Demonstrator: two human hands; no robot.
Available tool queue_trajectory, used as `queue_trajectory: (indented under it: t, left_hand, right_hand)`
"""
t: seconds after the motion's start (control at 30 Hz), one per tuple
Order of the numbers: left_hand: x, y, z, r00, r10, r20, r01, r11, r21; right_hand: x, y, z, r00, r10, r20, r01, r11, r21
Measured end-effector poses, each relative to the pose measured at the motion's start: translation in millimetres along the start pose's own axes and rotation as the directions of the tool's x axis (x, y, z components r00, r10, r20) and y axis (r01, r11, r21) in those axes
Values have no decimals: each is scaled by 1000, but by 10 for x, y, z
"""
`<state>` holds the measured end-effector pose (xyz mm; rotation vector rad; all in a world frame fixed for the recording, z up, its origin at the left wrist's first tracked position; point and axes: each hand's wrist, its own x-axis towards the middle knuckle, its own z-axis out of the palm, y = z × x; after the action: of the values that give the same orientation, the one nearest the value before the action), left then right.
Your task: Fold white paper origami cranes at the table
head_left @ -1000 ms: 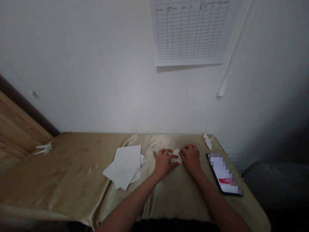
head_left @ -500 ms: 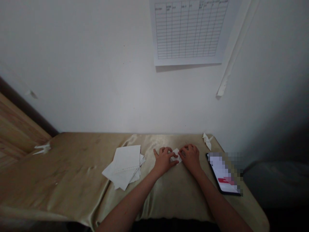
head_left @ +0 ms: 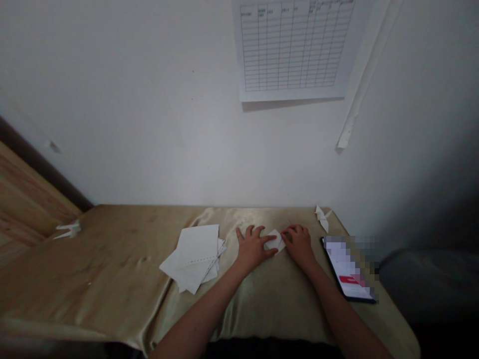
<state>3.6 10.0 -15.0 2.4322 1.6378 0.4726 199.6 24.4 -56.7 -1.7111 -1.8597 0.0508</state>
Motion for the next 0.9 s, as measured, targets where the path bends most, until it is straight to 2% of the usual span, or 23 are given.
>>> queue_trajectory:
  t: [0.27, 0.57, 0.9]
  left_hand:
    - [8, -14, 32, 1000, -1, -1, 1, 1000, 22]
    - [8, -18, 29, 1000, -5, 17, 4, 999, 41]
    - [2, -11, 37, 999, -23, 29, 21, 997, 76]
  right_hand:
    - [2, -60, -45, 999, 47, 6, -47, 998, -50]
    - [35, -117, -46, 993, 93, 71, -85, 991, -102]
    - [37, -148, -37, 993, 88, 78, -77, 987, -138]
